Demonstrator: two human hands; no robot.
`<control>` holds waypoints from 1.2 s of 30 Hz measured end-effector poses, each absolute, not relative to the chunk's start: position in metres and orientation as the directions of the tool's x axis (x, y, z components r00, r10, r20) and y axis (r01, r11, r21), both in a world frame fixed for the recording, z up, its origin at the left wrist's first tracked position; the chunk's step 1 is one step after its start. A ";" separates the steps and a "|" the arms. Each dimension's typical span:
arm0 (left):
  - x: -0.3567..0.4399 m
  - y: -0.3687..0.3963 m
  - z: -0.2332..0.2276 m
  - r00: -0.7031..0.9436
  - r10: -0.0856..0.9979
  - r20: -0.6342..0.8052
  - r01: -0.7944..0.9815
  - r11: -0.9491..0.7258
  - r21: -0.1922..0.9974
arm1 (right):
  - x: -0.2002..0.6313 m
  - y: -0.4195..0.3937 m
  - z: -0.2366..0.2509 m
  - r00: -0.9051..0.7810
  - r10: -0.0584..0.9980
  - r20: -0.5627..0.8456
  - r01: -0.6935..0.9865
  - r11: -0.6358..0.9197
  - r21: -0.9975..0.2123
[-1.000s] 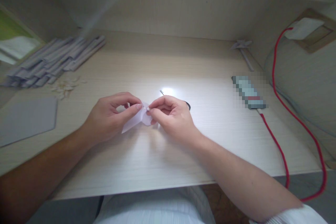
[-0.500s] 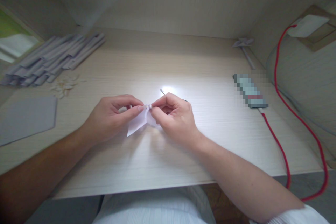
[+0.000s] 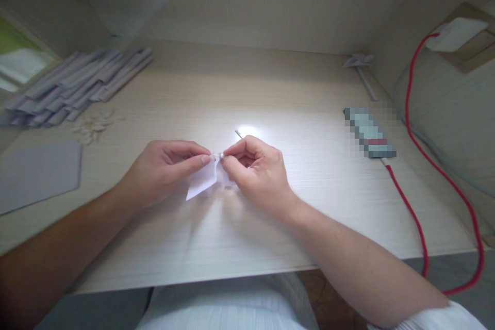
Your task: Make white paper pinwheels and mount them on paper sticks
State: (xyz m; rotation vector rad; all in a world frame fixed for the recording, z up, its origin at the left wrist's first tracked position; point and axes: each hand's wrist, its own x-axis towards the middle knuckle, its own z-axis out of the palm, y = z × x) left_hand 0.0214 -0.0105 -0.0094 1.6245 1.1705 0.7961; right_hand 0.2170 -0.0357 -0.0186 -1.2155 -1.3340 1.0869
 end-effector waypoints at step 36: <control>0.017 -0.011 -0.018 0.528 0.621 0.579 0.579 -0.762 0.289 | 0.219 -0.037 -0.030 -0.136 0.980 0.147 0.242 0.176 -0.954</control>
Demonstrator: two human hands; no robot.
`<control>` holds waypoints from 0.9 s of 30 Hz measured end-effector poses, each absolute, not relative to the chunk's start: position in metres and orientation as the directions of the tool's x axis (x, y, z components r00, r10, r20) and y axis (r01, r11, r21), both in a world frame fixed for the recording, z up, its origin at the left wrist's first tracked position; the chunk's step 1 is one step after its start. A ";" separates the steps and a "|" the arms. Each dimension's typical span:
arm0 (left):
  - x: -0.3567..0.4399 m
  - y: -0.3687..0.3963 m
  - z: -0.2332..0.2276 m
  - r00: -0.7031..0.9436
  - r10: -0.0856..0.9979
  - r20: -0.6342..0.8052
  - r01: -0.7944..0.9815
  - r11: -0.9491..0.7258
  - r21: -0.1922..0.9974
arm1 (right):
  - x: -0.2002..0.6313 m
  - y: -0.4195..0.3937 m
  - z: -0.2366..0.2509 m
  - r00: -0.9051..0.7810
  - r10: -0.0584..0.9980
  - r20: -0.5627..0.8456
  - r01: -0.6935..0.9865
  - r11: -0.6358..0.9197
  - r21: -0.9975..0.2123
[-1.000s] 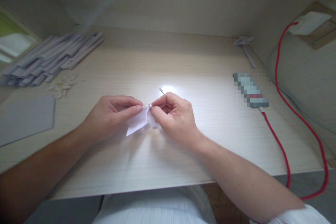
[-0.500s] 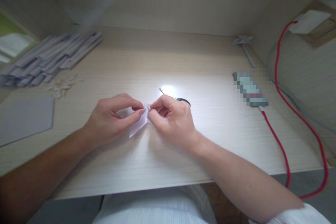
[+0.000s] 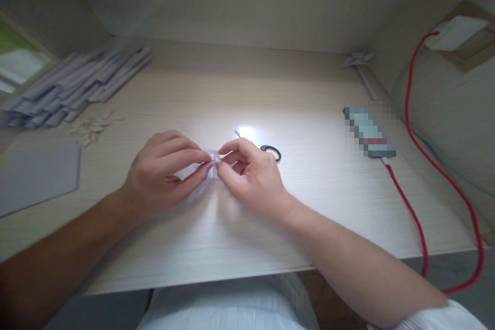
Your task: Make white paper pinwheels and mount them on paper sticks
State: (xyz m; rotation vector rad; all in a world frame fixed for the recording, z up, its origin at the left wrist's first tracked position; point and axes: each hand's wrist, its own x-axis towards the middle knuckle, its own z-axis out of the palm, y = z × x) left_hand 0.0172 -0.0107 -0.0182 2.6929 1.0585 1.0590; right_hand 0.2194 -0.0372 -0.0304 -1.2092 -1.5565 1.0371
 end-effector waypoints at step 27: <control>0.017 -0.019 -0.011 0.485 0.587 0.649 0.471 -0.800 0.371 | 0.220 -0.043 -0.016 -0.181 0.967 0.178 0.145 0.205 -0.968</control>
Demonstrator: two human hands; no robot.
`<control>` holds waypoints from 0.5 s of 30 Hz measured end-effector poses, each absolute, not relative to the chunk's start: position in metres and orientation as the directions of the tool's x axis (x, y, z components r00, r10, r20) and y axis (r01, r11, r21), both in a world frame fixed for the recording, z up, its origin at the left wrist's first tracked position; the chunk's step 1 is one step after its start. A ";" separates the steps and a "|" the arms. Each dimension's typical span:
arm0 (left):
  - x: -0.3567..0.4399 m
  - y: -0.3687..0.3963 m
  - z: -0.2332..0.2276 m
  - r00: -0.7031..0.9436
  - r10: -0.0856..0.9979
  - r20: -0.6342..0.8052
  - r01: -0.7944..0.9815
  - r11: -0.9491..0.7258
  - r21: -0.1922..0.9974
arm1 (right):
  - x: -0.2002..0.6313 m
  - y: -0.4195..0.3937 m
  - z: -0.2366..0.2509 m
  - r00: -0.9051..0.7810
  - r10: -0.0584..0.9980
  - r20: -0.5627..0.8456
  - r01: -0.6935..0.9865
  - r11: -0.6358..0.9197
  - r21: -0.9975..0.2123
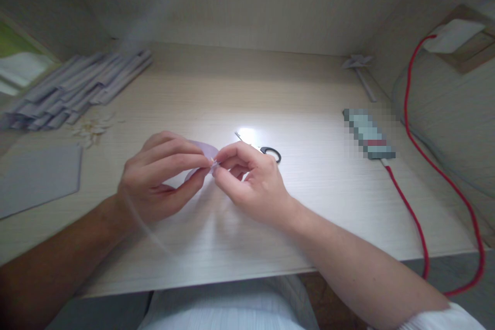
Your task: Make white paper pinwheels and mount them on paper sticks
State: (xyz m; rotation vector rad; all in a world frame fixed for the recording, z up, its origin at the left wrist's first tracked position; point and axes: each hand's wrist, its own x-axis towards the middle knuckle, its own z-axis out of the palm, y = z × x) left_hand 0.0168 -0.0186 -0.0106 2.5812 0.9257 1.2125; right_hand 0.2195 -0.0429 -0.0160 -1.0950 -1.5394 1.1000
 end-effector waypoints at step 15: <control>0.016 -0.021 -0.004 0.369 0.713 0.596 0.473 -0.696 0.540 | 0.220 -0.043 -0.015 -0.202 0.956 0.215 0.225 0.258 -0.940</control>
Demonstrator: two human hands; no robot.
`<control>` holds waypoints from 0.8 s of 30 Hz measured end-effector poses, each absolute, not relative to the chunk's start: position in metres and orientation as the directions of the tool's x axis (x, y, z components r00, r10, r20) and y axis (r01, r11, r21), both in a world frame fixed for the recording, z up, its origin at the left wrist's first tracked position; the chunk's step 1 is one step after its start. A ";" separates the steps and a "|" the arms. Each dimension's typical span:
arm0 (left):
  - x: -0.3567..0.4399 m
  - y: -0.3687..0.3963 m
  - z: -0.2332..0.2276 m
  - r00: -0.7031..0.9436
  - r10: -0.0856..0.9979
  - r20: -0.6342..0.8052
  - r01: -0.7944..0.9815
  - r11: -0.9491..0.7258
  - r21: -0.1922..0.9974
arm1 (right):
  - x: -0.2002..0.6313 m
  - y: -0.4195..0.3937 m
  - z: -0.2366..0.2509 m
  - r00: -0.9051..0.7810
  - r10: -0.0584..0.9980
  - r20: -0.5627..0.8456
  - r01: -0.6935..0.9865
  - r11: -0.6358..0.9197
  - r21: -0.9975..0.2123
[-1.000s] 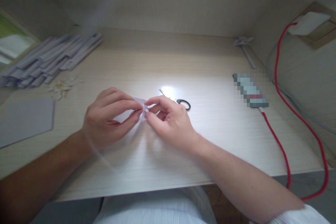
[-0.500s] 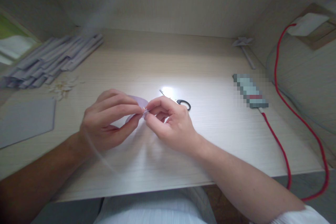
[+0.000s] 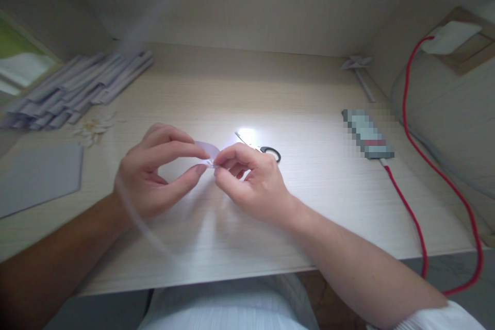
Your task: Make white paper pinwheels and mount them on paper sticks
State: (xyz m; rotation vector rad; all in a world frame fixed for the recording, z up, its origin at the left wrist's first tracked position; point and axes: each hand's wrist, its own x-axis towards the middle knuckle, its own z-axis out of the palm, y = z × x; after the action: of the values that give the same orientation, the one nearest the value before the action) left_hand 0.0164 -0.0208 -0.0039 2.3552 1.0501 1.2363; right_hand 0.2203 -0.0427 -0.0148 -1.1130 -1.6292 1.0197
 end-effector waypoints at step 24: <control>0.015 -0.015 -0.005 0.439 0.638 0.633 0.462 -0.764 0.449 | 0.224 -0.041 -0.022 -0.278 0.911 0.306 0.162 0.358 -0.919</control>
State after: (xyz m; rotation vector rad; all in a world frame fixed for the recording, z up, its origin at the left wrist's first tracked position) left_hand 0.0146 -0.0153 -0.0054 2.4810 0.9629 1.2281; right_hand 0.2236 -0.0407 -0.0215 -0.9637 -1.6918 1.0106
